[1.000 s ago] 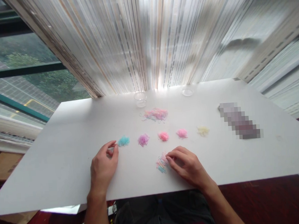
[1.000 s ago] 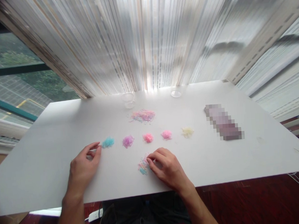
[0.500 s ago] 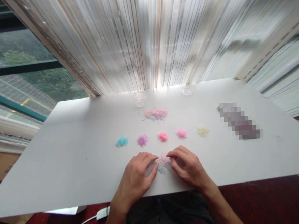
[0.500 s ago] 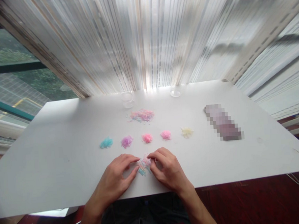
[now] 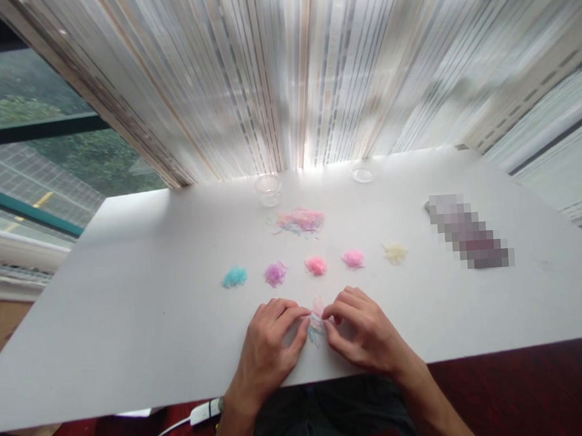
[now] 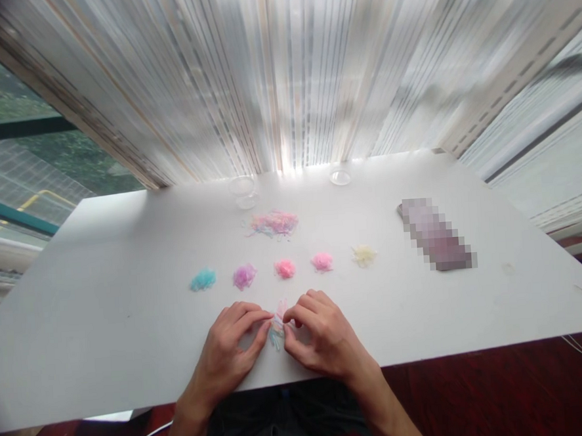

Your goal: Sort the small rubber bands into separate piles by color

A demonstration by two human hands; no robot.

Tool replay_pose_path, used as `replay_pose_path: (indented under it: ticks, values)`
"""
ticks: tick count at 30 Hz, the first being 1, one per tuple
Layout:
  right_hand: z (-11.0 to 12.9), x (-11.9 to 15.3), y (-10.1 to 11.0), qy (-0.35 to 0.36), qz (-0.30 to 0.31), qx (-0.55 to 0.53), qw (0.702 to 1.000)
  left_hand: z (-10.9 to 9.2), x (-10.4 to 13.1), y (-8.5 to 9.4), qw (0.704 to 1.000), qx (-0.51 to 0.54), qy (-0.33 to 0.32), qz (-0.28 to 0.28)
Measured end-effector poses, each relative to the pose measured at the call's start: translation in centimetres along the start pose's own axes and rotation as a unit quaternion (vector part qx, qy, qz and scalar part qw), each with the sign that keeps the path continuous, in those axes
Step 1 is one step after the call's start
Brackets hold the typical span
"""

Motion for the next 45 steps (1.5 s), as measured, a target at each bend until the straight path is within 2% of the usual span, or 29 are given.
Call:
replay_pose_path:
  ticks: [7,12,24,29,35,45]
  values:
    - [-0.1,-0.1,-0.8,-0.006,0.048,0.049,0.998,-0.2,0.2,0.0,0.999,0.009,-0.009,0.052]
    - [-0.2,-0.1,-0.9,-0.011,0.045,0.064,0.997,0.1,0.1,-0.2,0.999,0.01,-0.013,0.043]
    - [-0.1,-0.1,-0.3,-0.009,0.027,0.02,0.999,0.0,0.1,-0.1,0.999,0.027,-0.016,0.041]
    - [0.7,0.6,0.0,-0.019,0.056,0.005,0.998,0.2,0.1,-0.2,0.999,0.015,-0.015,0.033]
    - [1.1,1.1,-0.8,-0.023,0.068,0.049,0.996,0.1,-0.1,-0.2,0.999,0.004,-0.013,0.033]
    - [1.0,1.1,-1.1,-0.011,0.036,0.079,0.996,0.1,-0.1,-0.1,1.0,0.005,-0.009,0.028]
Point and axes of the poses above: each hand's wrist, its own x-axis away from the middle knuckle, its own y-axis out of the back of the hand, z = x × y, the point moved 7 cm from there along -x, towards the middle knuckle, and after that the axes turned 14 degrees about z, right-handed, at the moved point
